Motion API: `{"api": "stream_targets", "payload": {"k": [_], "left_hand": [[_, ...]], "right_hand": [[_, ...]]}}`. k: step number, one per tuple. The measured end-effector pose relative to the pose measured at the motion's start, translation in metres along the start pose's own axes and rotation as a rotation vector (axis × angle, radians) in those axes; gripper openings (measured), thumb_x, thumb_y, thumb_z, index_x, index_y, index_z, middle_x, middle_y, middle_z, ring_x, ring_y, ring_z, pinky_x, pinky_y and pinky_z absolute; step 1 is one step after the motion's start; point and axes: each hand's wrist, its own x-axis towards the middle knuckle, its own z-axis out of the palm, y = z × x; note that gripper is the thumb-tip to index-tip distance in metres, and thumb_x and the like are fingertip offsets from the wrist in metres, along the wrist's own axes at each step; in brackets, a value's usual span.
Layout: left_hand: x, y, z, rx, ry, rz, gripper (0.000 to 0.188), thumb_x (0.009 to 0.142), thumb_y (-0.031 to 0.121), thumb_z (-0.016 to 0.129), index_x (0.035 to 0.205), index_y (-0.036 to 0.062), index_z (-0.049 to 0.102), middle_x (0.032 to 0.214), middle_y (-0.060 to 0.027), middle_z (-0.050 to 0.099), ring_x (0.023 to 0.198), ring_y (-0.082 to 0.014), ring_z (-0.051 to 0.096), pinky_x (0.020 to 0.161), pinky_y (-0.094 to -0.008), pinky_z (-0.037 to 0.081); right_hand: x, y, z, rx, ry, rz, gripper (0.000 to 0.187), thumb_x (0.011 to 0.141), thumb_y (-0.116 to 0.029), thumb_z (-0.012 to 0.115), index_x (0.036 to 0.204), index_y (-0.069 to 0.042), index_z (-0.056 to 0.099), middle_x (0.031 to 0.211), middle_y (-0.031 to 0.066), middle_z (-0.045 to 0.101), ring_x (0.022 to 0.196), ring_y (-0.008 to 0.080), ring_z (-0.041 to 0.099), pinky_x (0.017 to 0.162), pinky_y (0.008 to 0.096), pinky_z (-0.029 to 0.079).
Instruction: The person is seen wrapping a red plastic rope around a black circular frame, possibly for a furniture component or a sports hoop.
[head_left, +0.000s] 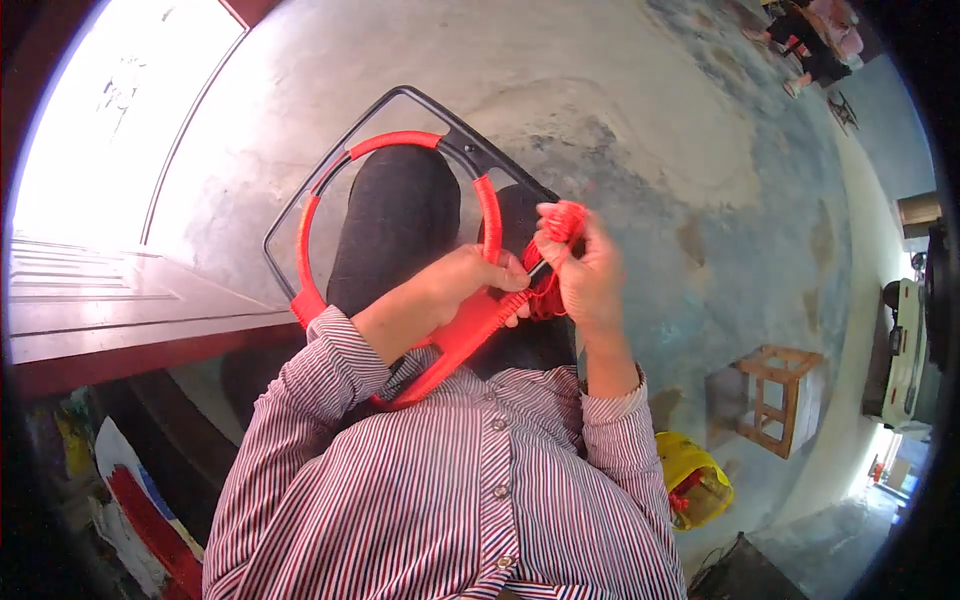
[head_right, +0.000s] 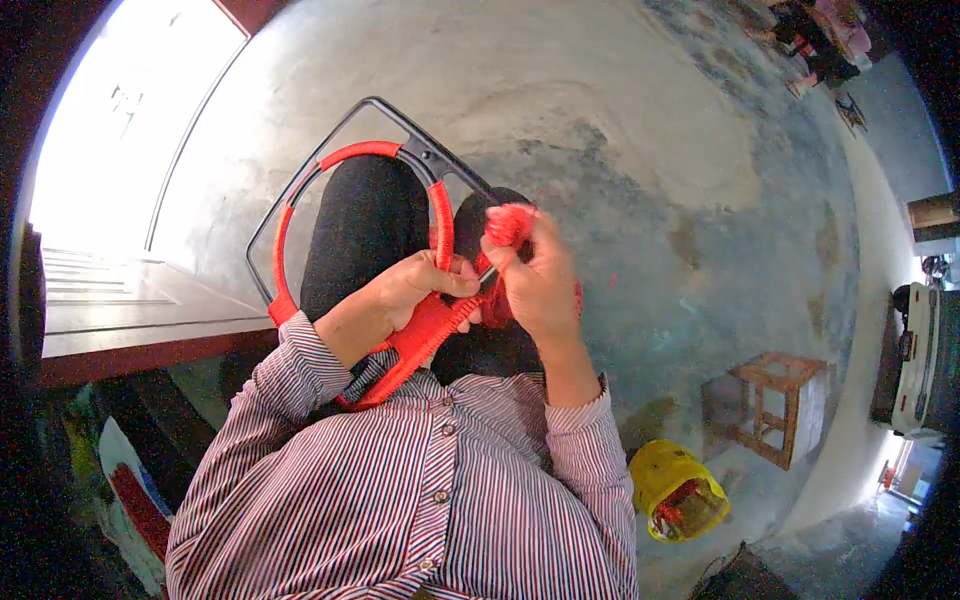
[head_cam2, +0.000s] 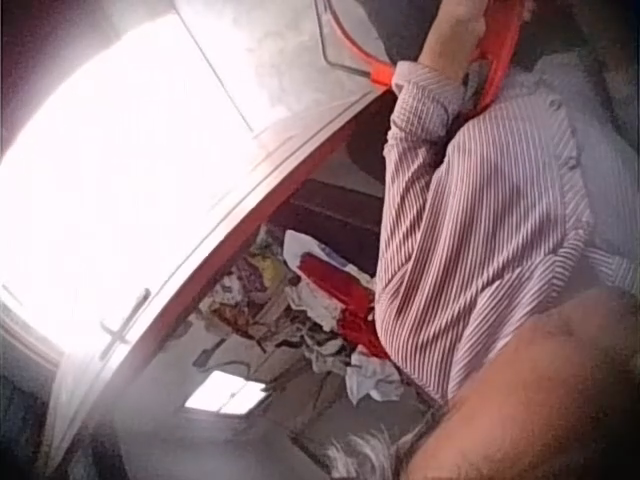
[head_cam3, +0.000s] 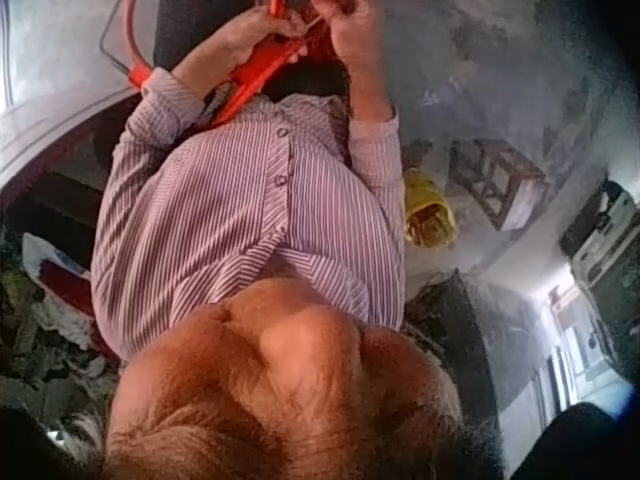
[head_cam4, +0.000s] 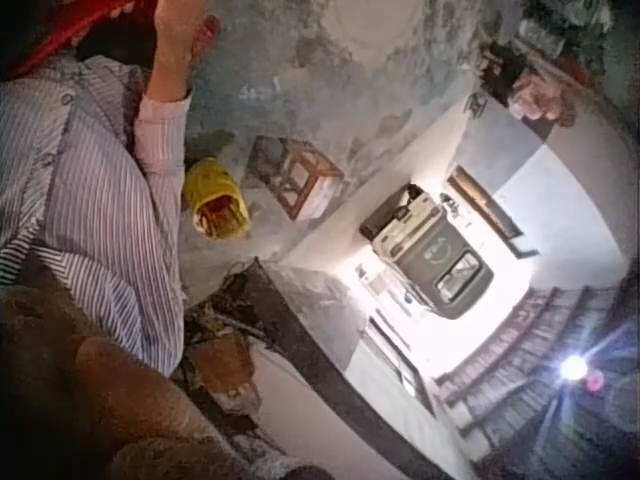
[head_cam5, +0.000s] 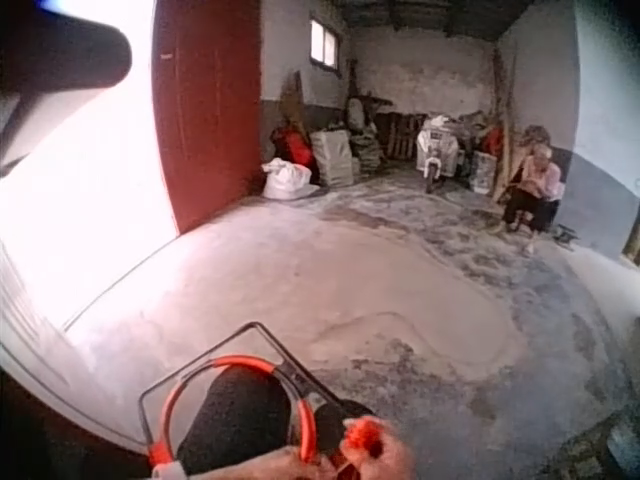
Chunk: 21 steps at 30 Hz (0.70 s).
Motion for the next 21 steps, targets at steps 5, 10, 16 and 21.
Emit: {"api": "stream_targets", "payload": {"k": [5,10,16,21], "left_hand": [[0.014,-0.004,-0.007,-0.023,0.015,0.018,0.012,0.082,0.014,0.064,0.083,0.0025,0.06,0.076,-0.0155,0.066,0.062,-0.022,0.064,0.058,-0.0329,0.053],[0.021,0.007,-0.006,-0.114,0.061,0.09,0.013,0.082,0.014,0.064,0.083,0.002,0.061,0.076,-0.0157,0.066,0.061,-0.0218,0.063,0.058,-0.0318,0.053],[0.021,0.013,-0.004,-0.137,0.083,0.09,0.013,0.082,0.014,0.064,0.083,0.0019,0.06,0.076,-0.0149,0.065,0.06,-0.0221,0.062,0.06,-0.0321,0.053],[0.026,0.01,-0.006,-0.154,0.087,0.078,0.013,0.082,0.014,0.064,0.084,0.0018,0.059,0.077,-0.0153,0.065,0.061,-0.0229,0.063,0.058,-0.0327,0.053]], "right_hand": [[-0.015,-0.026,-0.048,-0.251,0.042,-0.151,0.03,0.078,-0.006,0.07,0.107,-0.001,0.061,0.101,0.0087,0.063,0.09,0.0188,0.061,0.083,0.0309,0.047],[-0.048,-0.002,-0.135,-0.614,-0.562,0.189,0.034,0.075,-0.02,0.072,0.101,0.0,0.061,0.103,0.0083,0.063,0.09,0.0189,0.06,0.082,0.0352,0.048],[-0.116,0.043,-0.221,0.837,0.476,0.258,0.02,0.087,-0.028,0.062,0.084,-0.009,0.055,0.075,0.0017,0.056,0.069,0.0151,0.054,0.065,0.0338,0.048],[-0.12,0.084,-0.24,0.825,0.729,0.352,0.014,0.091,-0.019,0.059,0.082,-0.012,0.051,0.061,-0.0036,0.043,0.051,0.0093,0.042,0.049,0.0249,0.04]]}}
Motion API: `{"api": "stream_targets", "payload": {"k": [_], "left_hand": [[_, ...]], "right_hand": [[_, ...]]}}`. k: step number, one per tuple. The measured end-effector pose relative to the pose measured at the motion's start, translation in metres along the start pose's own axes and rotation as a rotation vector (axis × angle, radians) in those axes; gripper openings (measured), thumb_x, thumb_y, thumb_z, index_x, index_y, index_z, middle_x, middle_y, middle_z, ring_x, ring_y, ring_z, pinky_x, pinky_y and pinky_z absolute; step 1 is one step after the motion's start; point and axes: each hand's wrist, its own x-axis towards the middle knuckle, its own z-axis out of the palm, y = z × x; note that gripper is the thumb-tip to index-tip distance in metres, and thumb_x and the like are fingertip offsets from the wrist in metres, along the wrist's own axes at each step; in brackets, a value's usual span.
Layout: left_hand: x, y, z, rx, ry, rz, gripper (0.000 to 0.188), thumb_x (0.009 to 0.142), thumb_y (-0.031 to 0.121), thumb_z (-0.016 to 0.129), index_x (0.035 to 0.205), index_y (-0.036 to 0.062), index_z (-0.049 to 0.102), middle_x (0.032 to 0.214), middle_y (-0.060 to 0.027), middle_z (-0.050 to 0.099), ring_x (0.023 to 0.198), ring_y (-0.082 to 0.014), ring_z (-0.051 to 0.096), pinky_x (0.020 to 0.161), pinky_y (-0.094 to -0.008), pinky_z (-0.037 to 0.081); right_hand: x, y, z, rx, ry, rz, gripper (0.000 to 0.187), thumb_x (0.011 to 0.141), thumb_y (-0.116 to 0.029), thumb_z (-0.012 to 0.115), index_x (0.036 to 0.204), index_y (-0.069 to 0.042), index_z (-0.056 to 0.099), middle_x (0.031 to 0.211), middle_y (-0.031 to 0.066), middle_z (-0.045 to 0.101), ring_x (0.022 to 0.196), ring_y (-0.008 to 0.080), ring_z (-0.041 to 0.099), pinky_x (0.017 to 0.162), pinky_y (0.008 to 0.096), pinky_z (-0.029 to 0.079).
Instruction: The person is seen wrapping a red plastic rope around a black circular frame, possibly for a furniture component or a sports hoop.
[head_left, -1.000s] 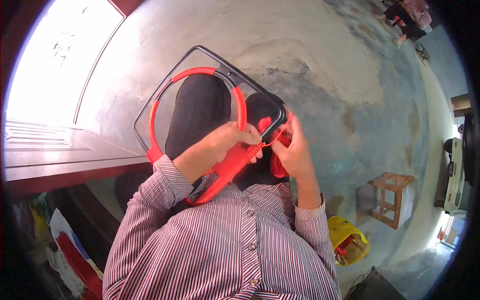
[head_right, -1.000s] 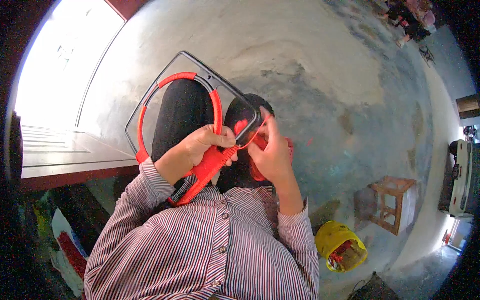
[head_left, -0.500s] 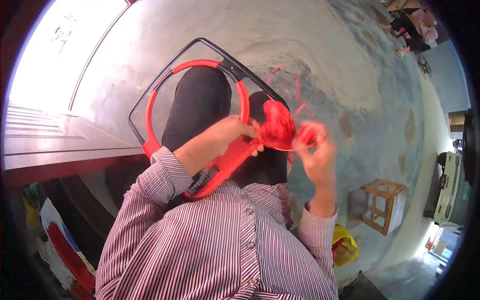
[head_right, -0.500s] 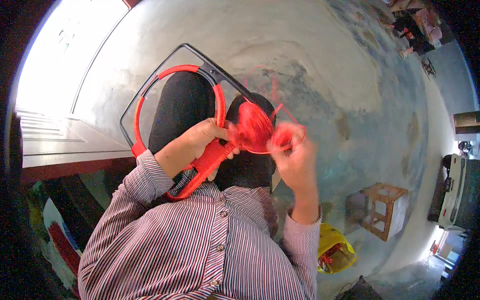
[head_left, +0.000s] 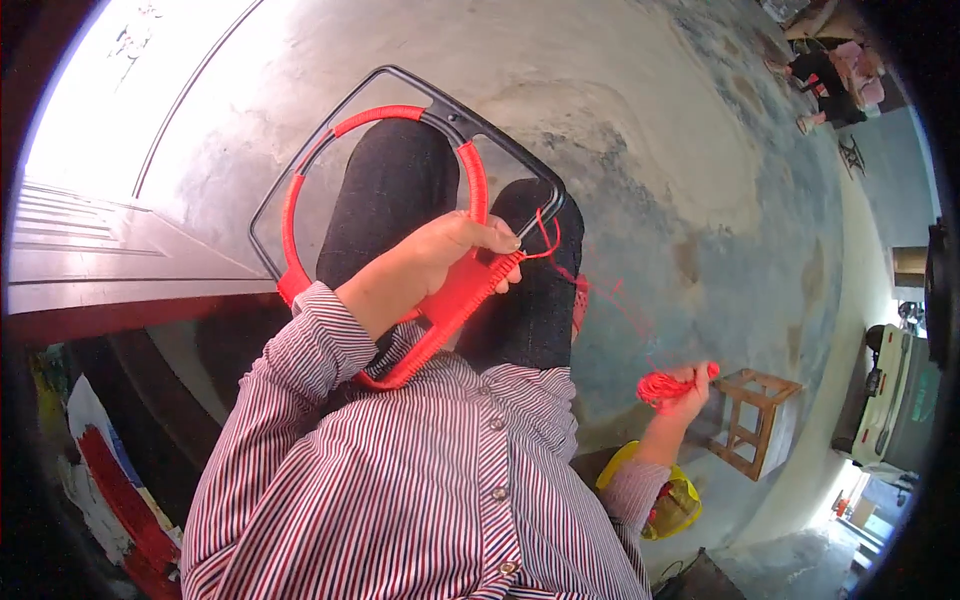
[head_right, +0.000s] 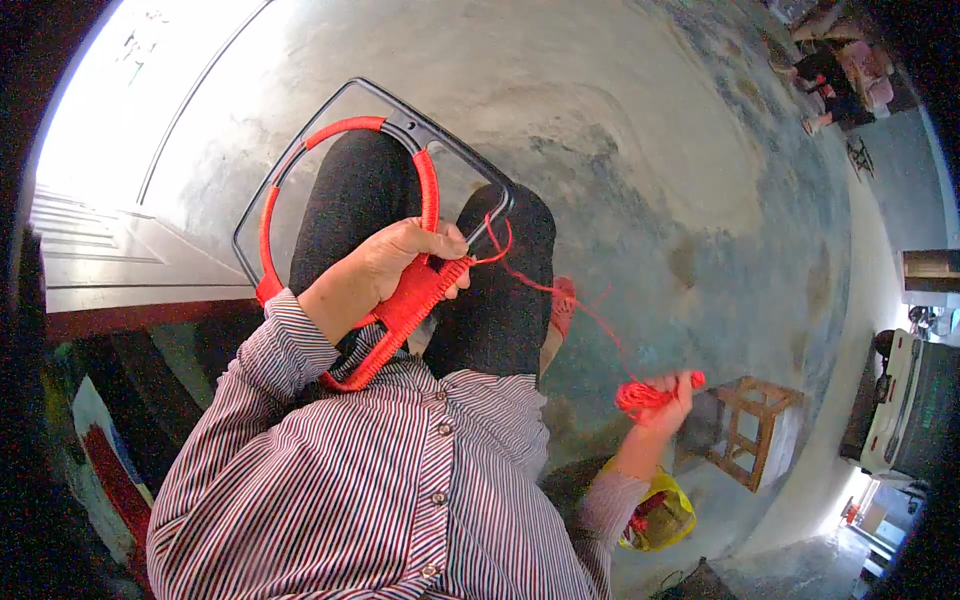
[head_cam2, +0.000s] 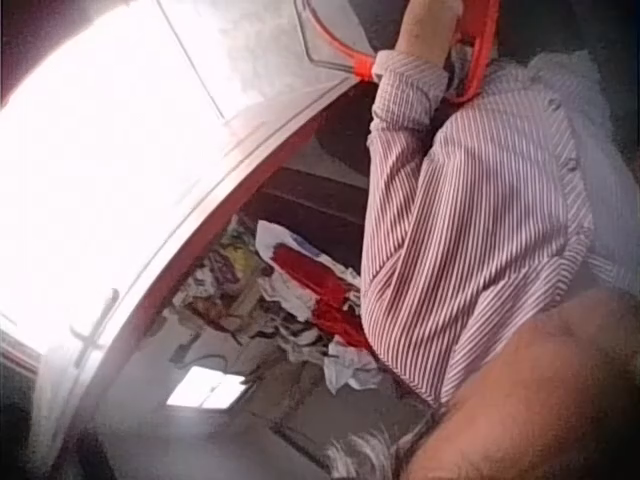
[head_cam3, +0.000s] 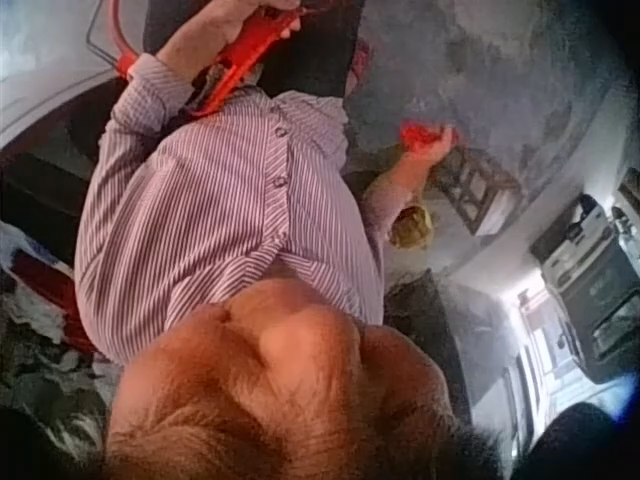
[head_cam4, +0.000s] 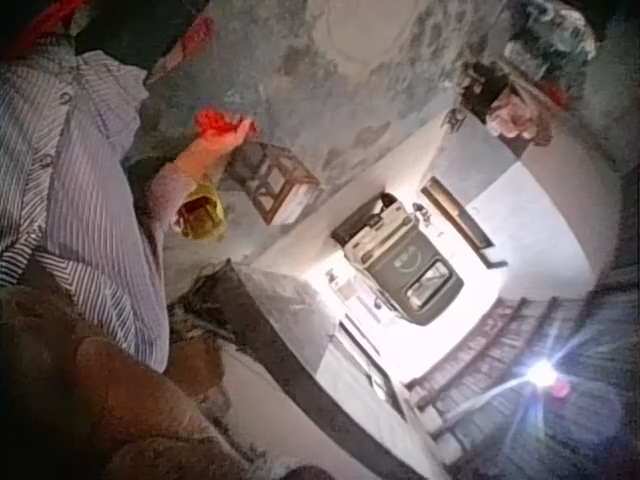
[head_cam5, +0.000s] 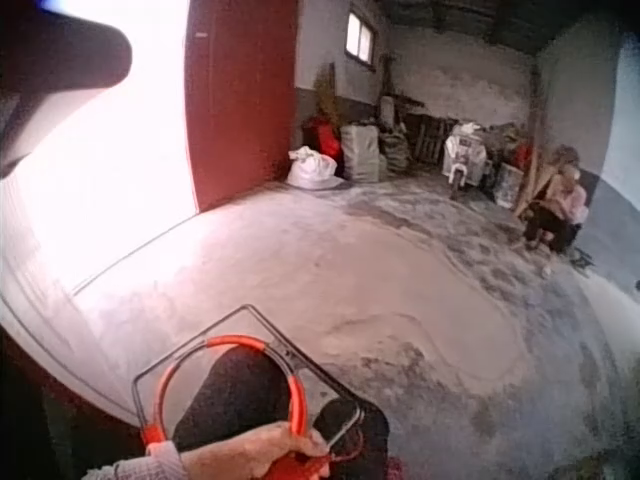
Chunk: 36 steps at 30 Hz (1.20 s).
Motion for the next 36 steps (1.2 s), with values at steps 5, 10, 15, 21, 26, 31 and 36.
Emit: {"api": "stream_targets", "payload": {"k": [5,10,15,21,26,31,36], "left_hand": [[-0.01,0.004,0.007,0.028,-0.004,-0.049,0.013,0.08,0.012,0.063,0.085,0.0011,0.058,0.076,-0.017,0.064,0.06,-0.0235,0.062,0.058,-0.0327,0.053],[-0.01,0.005,0.006,-0.023,-0.017,-0.03,0.015,0.078,0.01,0.063,0.088,0.0005,0.058,0.075,-0.0176,0.064,0.06,-0.0235,0.062,0.057,-0.0325,0.053],[-0.009,0.007,0.011,-0.099,0.061,0.005,0.017,0.081,0.012,0.064,0.092,0.0011,0.058,0.074,-0.0167,0.063,0.058,-0.0236,0.062,0.056,-0.0332,0.053],[0.002,0.0,0.004,-0.148,-0.011,-0.038,0.015,0.082,0.013,0.061,0.09,0.0017,0.056,0.073,-0.0165,0.063,0.056,-0.0238,0.061,0.054,-0.0333,0.053],[0.004,-0.001,0.002,-0.097,-0.006,-0.055,0.015,0.079,0.01,0.057,0.091,0.0011,0.055,0.074,-0.0168,0.063,0.057,-0.0242,0.061,0.056,-0.0333,0.053],[0.008,-0.012,-0.002,-0.108,-0.008,0.046,0.031,0.078,0.011,0.056,0.107,-0.0007,0.054,0.094,-0.0155,0.063,0.08,-0.0226,0.063,0.073,-0.0354,0.052],[0.02,-0.028,-0.005,-0.032,0.229,0.641,0.048,0.083,0.016,0.051,0.128,0.0003,0.044,0.122,-0.0129,0.052,0.108,-0.0227,0.055,0.091,-0.0338,0.044]], "right_hand": [[-0.046,0.07,0.134,-0.483,-0.328,0.014,0.011,0.086,-0.009,0.062,0.094,-0.007,0.055,0.065,-0.0054,0.046,0.053,0.0054,0.043,0.048,0.0221,0.037],[-0.063,0.106,0.181,-0.953,-0.878,0.034,0.012,0.081,-0.009,0.066,0.081,-0.005,0.055,0.063,-0.0047,0.051,0.055,0.0056,0.044,0.05,0.0234,0.035],[-0.072,0.082,0.141,-1.065,-0.702,-0.159,0.027,0.076,-0.01,0.071,0.061,-0.005,0.049,0.051,-0.0008,0.044,0.048,0.0086,0.039,0.046,0.029,0.032],[-0.091,0.099,0.097,-0.843,-0.633,-0.159,0.023,0.074,-0.007,0.067,0.062,-0.003,0.049,0.049,-0.0005,0.042,0.046,0.0094,0.037,0.046,0.0291,0.033],[-0.033,0.086,0.119,-1.008,-0.44,-0.063,0.016,0.082,-0.008,0.059,0.094,-0.002,0.051,0.084,0.0048,0.056,0.068,0.0093,0.049,0.063,0.0261,0.043],[-0.01,0.068,0.193,-0.898,-0.646,-0.318,0.023,0.085,-0.008,0.057,0.105,-0.002,0.05,0.093,0.0069,0.057,0.082,0.0157,0.055,0.073,0.0302,0.046],[-0.034,0.098,0.272,-1.459,-1.116,-1.064,0.017,0.074,-0.015,0.069,0.088,-0.006,0.063,0.104,0.0073,0.061,0.096,0.0292,0.06,0.078,0.0331,0.051]]}}
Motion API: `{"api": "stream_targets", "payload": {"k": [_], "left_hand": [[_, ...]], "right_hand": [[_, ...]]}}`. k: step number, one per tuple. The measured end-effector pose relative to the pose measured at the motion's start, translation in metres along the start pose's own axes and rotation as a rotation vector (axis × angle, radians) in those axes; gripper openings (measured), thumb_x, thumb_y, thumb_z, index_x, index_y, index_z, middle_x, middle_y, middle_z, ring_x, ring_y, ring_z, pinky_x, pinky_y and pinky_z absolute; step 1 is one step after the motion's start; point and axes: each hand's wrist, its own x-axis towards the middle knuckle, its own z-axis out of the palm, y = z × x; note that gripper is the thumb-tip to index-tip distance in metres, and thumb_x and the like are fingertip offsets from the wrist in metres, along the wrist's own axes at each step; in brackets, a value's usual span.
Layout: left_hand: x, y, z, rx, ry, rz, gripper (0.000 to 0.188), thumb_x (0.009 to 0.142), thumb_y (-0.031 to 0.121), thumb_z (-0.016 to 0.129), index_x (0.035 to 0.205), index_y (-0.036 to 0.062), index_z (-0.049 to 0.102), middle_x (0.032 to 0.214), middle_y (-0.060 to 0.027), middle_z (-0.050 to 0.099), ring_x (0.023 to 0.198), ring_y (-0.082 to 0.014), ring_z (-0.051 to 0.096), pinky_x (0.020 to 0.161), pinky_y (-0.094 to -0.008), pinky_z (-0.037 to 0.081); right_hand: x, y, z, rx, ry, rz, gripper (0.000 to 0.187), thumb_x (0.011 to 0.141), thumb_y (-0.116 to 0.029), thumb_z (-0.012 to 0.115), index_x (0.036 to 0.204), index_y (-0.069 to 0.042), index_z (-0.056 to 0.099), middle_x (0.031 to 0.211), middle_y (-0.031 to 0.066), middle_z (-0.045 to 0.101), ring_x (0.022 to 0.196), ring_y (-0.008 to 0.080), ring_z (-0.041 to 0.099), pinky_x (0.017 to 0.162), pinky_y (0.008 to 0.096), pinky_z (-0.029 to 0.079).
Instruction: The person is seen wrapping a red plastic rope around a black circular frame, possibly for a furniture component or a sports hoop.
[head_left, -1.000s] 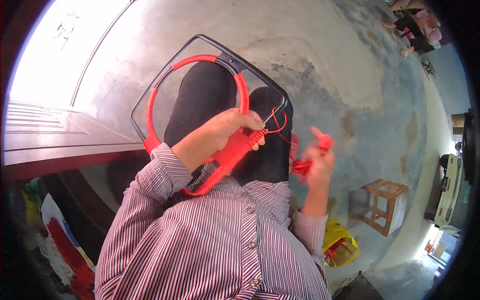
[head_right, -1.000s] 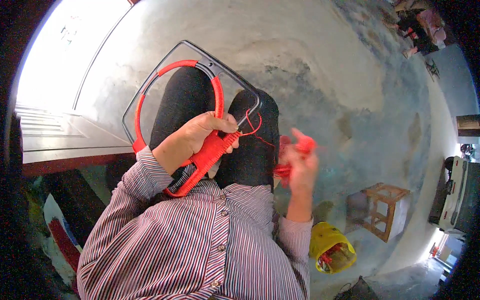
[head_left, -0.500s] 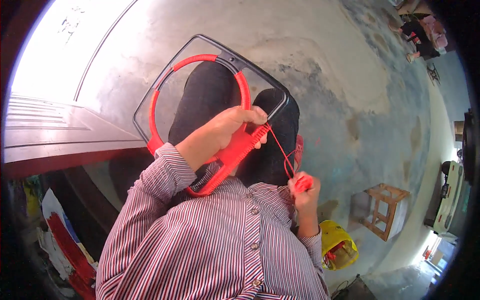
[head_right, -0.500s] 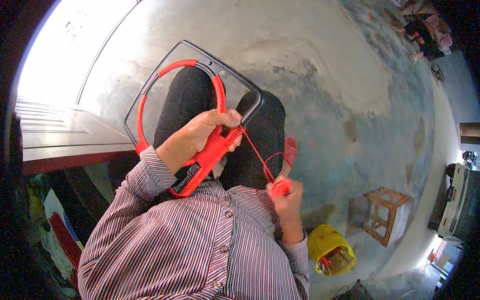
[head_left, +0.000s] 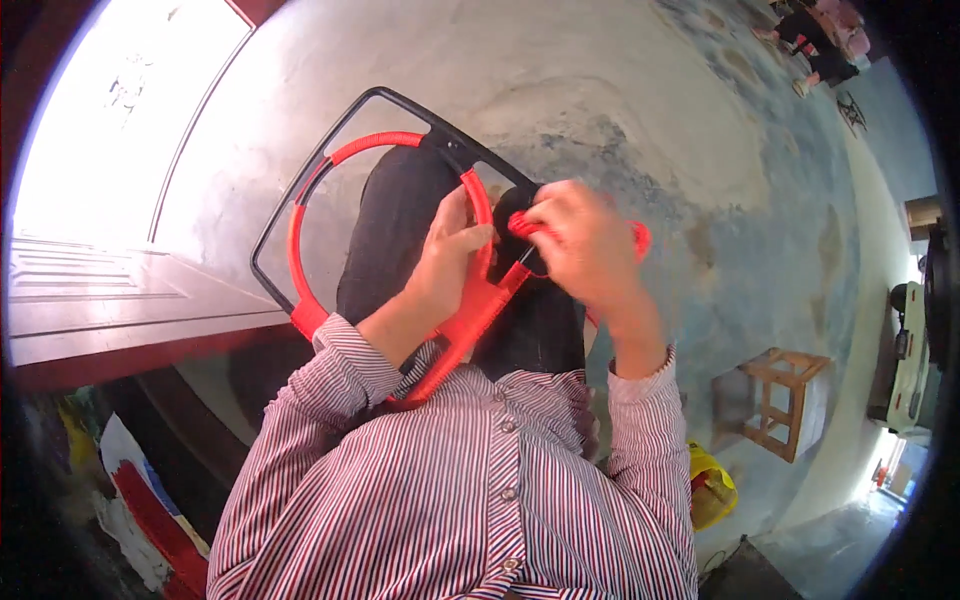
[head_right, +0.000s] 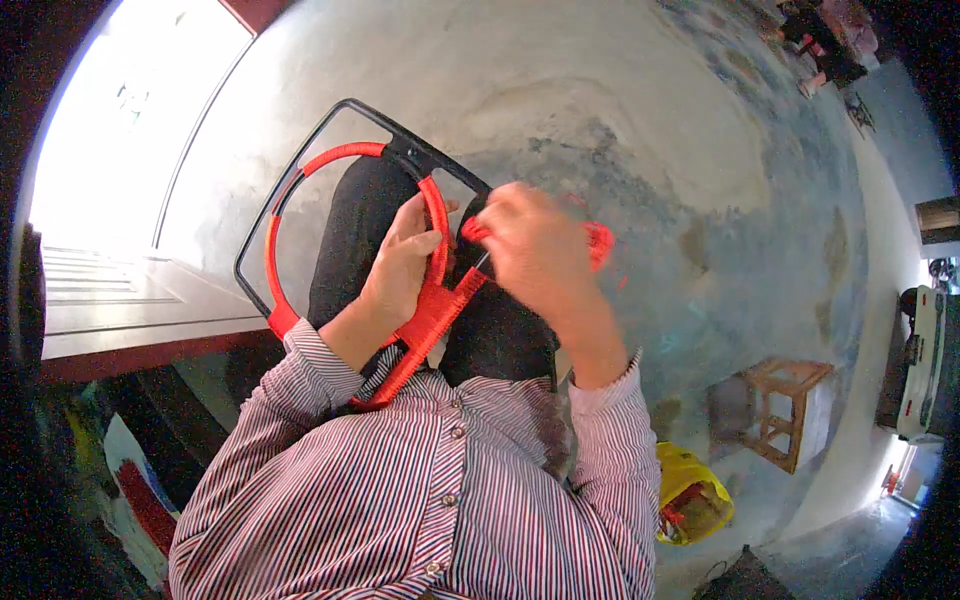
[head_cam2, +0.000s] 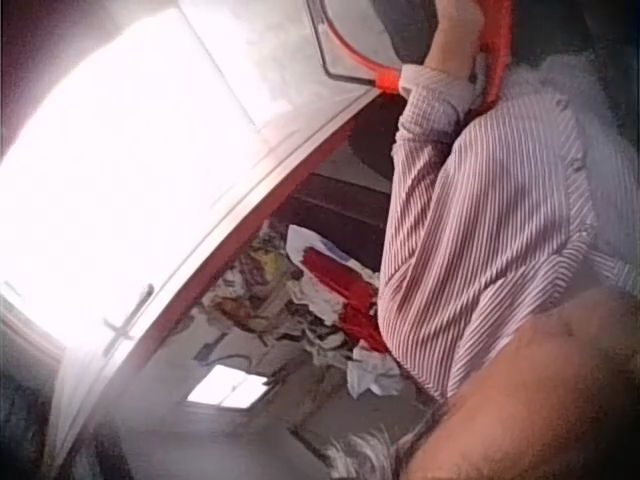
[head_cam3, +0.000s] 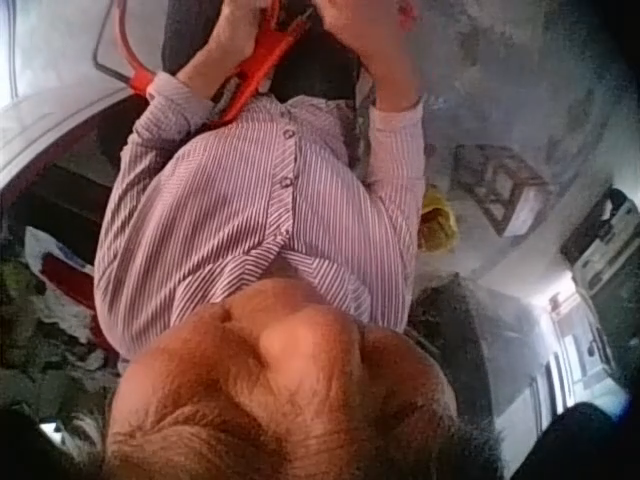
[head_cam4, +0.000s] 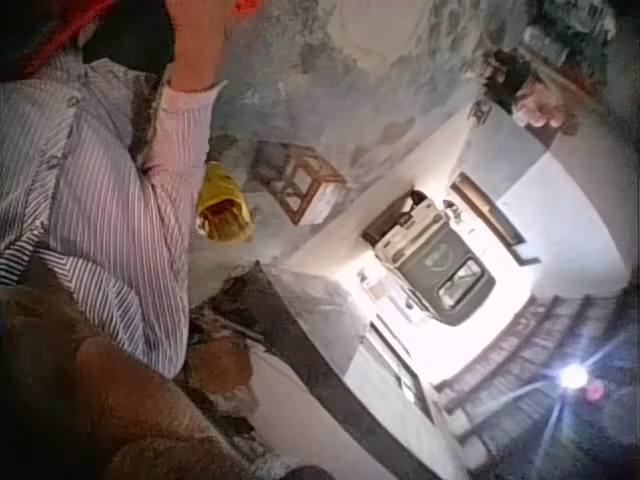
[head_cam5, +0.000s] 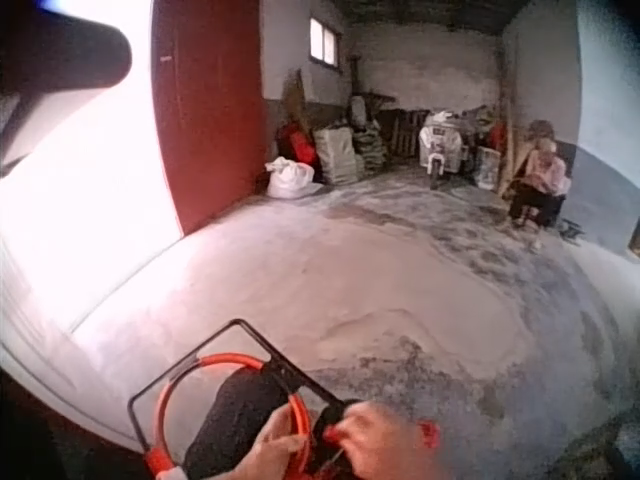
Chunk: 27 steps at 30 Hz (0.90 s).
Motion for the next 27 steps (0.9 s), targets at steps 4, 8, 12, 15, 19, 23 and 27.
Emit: {"api": "stream_targets", "payload": {"k": [4,8,12,15,19,23,27], "left_hand": [[-0.001,0.006,0.003,-0.098,-0.2,-0.147,0.052,0.085,0.019,0.049,0.133,-0.0012,0.04,0.121,-0.0142,0.054,0.108,-0.0247,0.056,0.095,-0.0343,0.042],[-0.004,0.018,0.005,-0.177,-0.149,-0.376,0.051,0.086,0.023,0.046,0.128,-0.0061,0.044,0.12,-0.0184,0.058,0.106,-0.0279,0.058,0.096,-0.0361,0.042],[-0.003,0.03,0.009,-0.206,-0.174,-0.57,0.046,0.088,0.025,0.043,0.122,-0.0057,0.052,0.111,-0.0168,0.063,0.102,-0.0271,0.059,0.093,-0.036,0.043],[0.002,0.02,0.005,-0.167,-0.215,-0.539,0.044,0.087,0.026,0.045,0.118,-0.0039,0.055,0.105,-0.0148,0.065,0.099,-0.0261,0.06,0.091,-0.0367,0.044],[0.0,0.02,0.003,-0.13,-0.194,-0.571,0.039,0.085,0.025,0.05,0.113,-0.0004,0.059,0.102,-0.0134,0.065,0.096,-0.0253,0.06,0.089,-0.0372,0.045],[0.003,0.015,0.003,-0.203,-0.101,-0.623,0.035,0.084,0.023,0.052,0.109,0.0005,0.062,0.103,-0.0129,0.066,0.095,-0.0252,0.061,0.088,-0.037,0.047],[0.008,0.0,-0.012,-0.171,-0.115,-0.584,0.034,0.084,0.024,0.052,0.108,0.0017,0.062,0.1,-0.0119,0.067,0.088,-0.0245,0.063,0.083,-0.0376,0.05]], "right_hand": [[-0.001,0.004,0.016,-0.128,0.164,0.024,0.031,0.07,-0.024,0.075,0.096,-0.011,0.062,0.115,0.0067,0.056,0.108,0.0285,0.054,0.09,0.0408,0.046],[-0.031,0.021,0.013,0.113,0.63,0.235,0.042,0.072,-0.027,0.076,0.105,-0.006,0.058,0.114,0.0127,0.054,0.104,0.0344,0.053,0.09,0.0438,0.044],[-0.048,0.001,0.013,0.142,0.126,0.386,0.035,0.074,-0.022,0.076,0.097,-0.002,0.06,0.096,0.0115,0.056,0.092,0.0289,0.056,0.083,0.038,0.045],[-0.058,0.008,0.029,0.384,0.153,0.5,0.031,0.075,-0.019,0.075,0.096,-0.001,0.061,0.086,0.006,0.061,0.081,0.0188,0.058,0.075,0.032,0.046],[-0.07,0.016,0.036,1.058,0.196,0.821,0.022,0.08,-0.017,0.074,0.092,-0.002,0.064,0.084,0.0002,0.064,0.073,0.0091,0.057,0.07,0.0253,0.046],[-0.085,0.026,0.036,1.121,0.19,0.845,0.018,0.084,-0.015,0.069,0.095,-0.002,0.064,0.087,-0.0004,0.062,0.076,0.007,0.055,0.069,0.0226,0.046],[-0.076,0.004,0.012,1.106,0.526,0.855,0.019,0.088,-0.018,0.066,0.099,-0.003,0.062,0.088,0.0004,0.061,0.078,0.0084,0.055,0.068,0.0229,0.044]]}}
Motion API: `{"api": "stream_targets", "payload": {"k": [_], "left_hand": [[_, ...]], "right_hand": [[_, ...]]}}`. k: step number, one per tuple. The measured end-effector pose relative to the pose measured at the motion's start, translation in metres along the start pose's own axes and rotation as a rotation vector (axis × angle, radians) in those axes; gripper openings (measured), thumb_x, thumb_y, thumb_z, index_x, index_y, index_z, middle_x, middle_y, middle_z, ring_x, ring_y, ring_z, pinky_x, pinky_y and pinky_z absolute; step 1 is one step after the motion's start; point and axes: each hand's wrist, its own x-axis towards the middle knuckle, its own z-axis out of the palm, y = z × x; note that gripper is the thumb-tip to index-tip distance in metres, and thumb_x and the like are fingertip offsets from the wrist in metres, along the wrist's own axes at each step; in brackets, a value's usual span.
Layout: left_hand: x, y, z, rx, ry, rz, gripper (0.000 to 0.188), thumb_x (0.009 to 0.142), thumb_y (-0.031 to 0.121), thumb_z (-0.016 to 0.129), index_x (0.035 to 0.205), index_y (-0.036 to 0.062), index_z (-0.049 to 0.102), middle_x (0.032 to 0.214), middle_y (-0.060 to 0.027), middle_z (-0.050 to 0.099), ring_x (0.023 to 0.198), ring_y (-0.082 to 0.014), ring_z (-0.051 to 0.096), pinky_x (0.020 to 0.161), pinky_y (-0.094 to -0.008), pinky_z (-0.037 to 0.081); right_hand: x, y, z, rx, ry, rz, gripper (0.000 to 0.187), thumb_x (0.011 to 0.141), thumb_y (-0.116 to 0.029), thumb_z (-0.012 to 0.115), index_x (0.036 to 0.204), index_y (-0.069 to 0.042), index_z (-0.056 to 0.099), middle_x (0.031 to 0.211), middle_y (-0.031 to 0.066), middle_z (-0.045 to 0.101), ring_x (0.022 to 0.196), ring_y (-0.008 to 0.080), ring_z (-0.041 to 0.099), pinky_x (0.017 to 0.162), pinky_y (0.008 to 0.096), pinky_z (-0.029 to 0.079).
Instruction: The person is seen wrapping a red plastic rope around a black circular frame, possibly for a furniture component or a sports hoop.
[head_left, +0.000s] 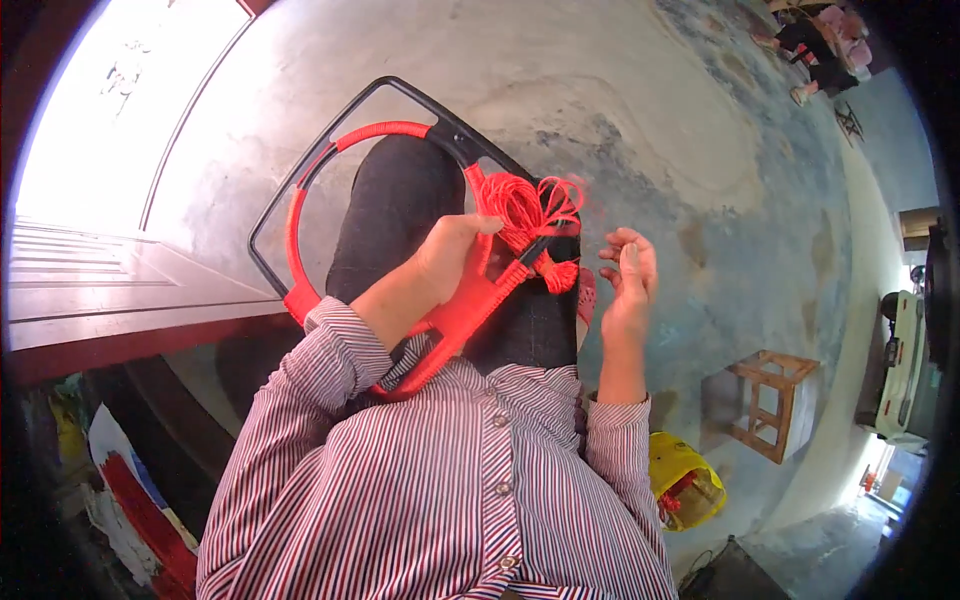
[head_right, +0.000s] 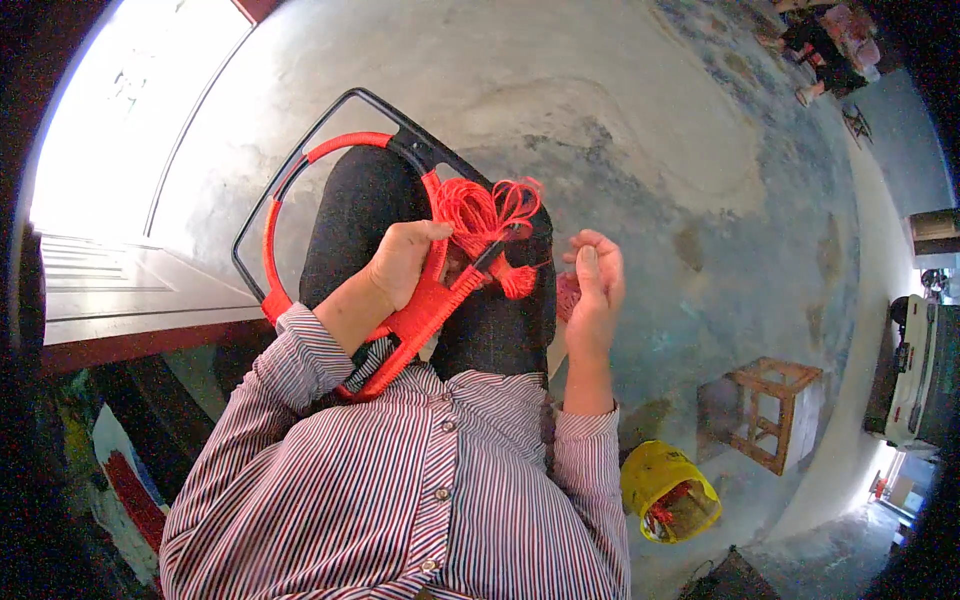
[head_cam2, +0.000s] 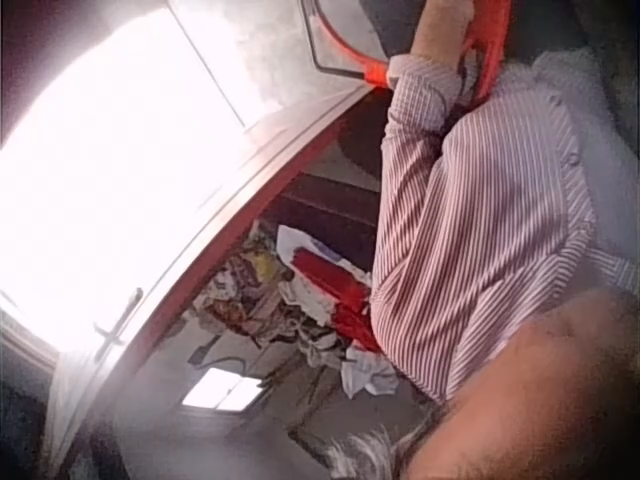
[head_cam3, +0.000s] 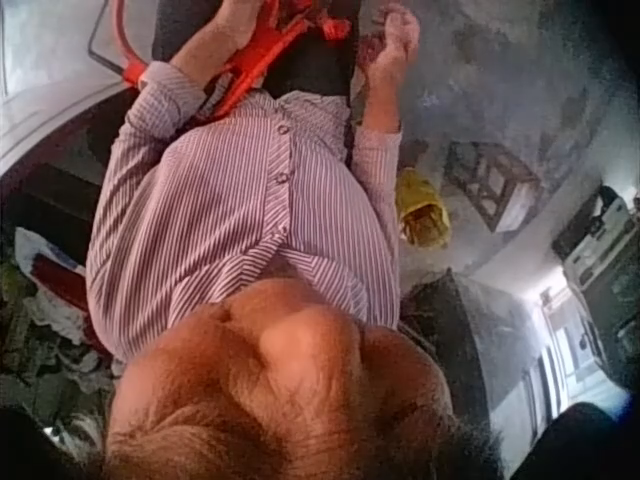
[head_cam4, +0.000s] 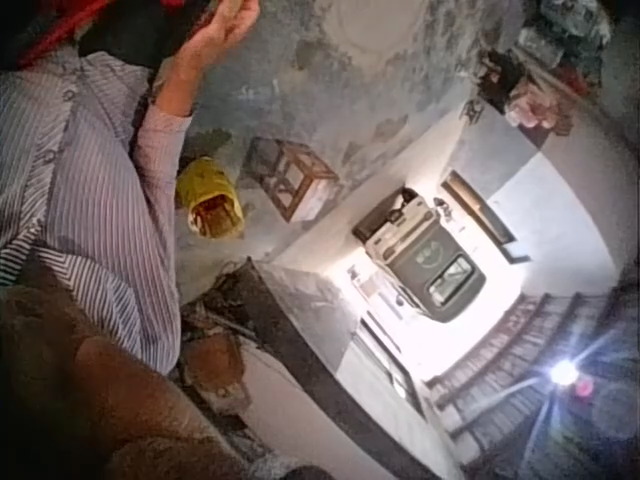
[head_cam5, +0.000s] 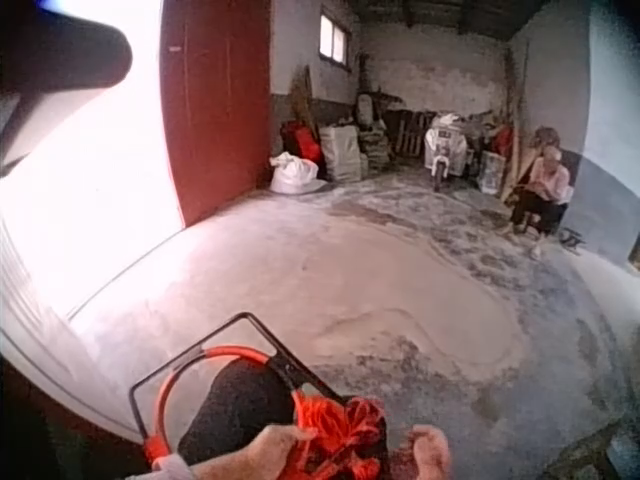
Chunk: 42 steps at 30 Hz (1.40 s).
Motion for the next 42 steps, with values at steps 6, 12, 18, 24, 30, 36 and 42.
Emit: {"api": "stream_targets", "payload": {"k": [6,12,18,24,30,36,42], "left_hand": [[-0.013,0.01,0.019,-0.01,-0.05,-0.017,0.034,0.085,0.024,0.053,0.108,0.0018,0.063,0.097,-0.012,0.068,0.085,-0.0237,0.065,0.08,-0.0362,0.051],[-0.005,-0.002,0.011,0.125,-0.027,0.007,0.029,0.086,0.019,0.057,0.104,-0.0021,0.062,0.091,-0.0129,0.068,0.081,-0.0223,0.065,0.078,-0.035,0.052],[-0.011,0.007,0.012,0.311,-0.114,-0.116,0.023,0.086,0.016,0.061,0.096,-0.0046,0.063,0.084,-0.0166,0.067,0.069,-0.0225,0.065,0.066,-0.0329,0.055],[-0.013,0.01,0.016,0.334,-0.097,-0.117,0.019,0.086,0.014,0.063,0.092,-0.0045,0.064,0.081,-0.0177,0.067,0.064,-0.0223,0.064,0.061,-0.0328,0.054],[-0.019,0.01,0.021,0.309,-0.13,-0.129,0.019,0.087,0.014,0.062,0.091,-0.0042,0.064,0.08,-0.0179,0.066,0.064,-0.0236,0.064,0.06,-0.033,0.054],[-0.013,0.012,0.02,0.286,-0.081,-0.088,0.02,0.087,0.015,0.061,0.093,-0.0044,0.063,0.081,-0.0187,0.066,0.064,-0.0242,0.064,0.061,-0.0333,0.054],[-0.011,0.019,0.033,0.294,0.047,-0.125,0.02,0.088,0.016,0.062,0.094,-0.003,0.062,0.078,-0.0174,0.065,0.062,-0.0232,0.064,0.061,-0.0325,0.054]], "right_hand": [[-0.014,0.024,0.005,-0.624,-0.183,-0.277,0.027,0.077,-0.021,0.074,0.095,-0.004,0.063,0.082,0.0025,0.061,0.076,0.0152,0.057,0.067,0.0279,0.045],[-0.013,-0.004,-0.006,-0.261,-0.148,-0.416,0.024,0.072,-0.011,0.067,0.091,-0.002,0.055,0.095,0.0138,0.061,0.09,0.0282,0.06,0.088,0.0394,0.045],[-0.045,-0.069,-0.081,0.537,-0.452,-0.226,0.033,0.076,-0.015,0.061,0.105,-0.007,0.046,0.082,0.0067,0.057,0.067,0.0168,0.054,0.073,0.039,0.05],[-0.038,-0.062,-0.094,0.348,0.042,-0.227,0.025,0.082,-0.007,0.059,0.105,-0.005,0.051,0.077,0.0026,0.054,0.064,0.0111,0.052,0.056,0.028,0.046],[-0.015,0.012,0.01,-0.09,-0.073,-0.087,0.023,0.084,-0.008,0.063,0.106,-0.002,0.057,0.077,0.0015,0.056,0.067,0.0086,0.053,0.063,0.0236,0.046],[-0.047,-0.036,-0.017,-0.283,-0.316,0.025,0.008,0.082,-0.004,0.061,0.089,-0.001,0.056,0.07,0.0046,0.059,0.063,0.0111,0.057,0.061,0.0255,0.047],[-0.103,-0.052,-0.054,-0.204,-0.39,0.024,0.013,0.074,-0.003,0.064,0.084,0.0,0.056,0.071,0.0058,0.061,0.061,0.012,0.057,0.059,0.0254,0.047]]}}
